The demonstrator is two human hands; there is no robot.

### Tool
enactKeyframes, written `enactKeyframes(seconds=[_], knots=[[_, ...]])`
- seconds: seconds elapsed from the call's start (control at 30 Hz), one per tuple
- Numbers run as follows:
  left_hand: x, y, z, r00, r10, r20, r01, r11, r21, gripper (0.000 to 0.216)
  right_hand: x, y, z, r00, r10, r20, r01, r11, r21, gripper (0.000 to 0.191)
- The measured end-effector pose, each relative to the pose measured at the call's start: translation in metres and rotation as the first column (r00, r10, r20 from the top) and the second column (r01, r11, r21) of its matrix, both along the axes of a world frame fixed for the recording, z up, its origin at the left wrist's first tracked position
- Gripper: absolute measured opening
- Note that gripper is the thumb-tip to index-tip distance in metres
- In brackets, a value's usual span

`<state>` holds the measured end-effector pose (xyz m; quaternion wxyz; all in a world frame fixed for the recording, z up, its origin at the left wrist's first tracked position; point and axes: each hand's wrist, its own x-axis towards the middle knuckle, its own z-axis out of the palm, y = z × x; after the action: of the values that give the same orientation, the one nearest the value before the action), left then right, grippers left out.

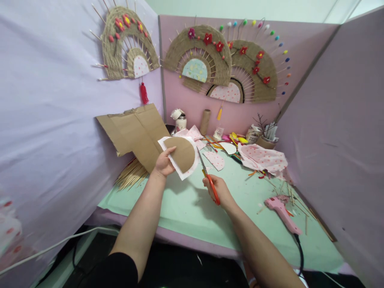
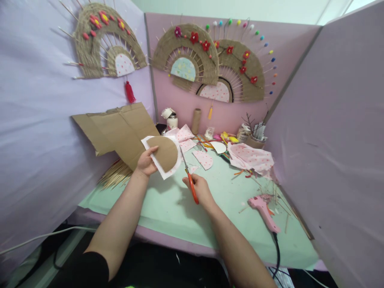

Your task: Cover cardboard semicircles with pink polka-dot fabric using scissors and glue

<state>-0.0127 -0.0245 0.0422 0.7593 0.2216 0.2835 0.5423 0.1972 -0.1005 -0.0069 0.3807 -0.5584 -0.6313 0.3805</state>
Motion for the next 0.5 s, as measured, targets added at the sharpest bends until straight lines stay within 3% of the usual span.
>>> enactKeyframes(seconds=[0.17, 0.5], knots=[[0.0, 0.0, 0.001, 1.0, 0.024, -0.001, -0.024, 1.0, -0.005, 0.028, -0.001, -0.004, 0.002, 1.0, 0.028, 0.002, -0.028, 1.0, -0.004, 0.041], [-0.005, 0.003, -0.004, 0.998, -0.069, -0.013, 0.069, 0.997, 0.015, 0.028, -0.003, -0.011, 0.01, 0.995, 0.092, -0.03, -0.093, 0.995, -0.028, 0.042]])
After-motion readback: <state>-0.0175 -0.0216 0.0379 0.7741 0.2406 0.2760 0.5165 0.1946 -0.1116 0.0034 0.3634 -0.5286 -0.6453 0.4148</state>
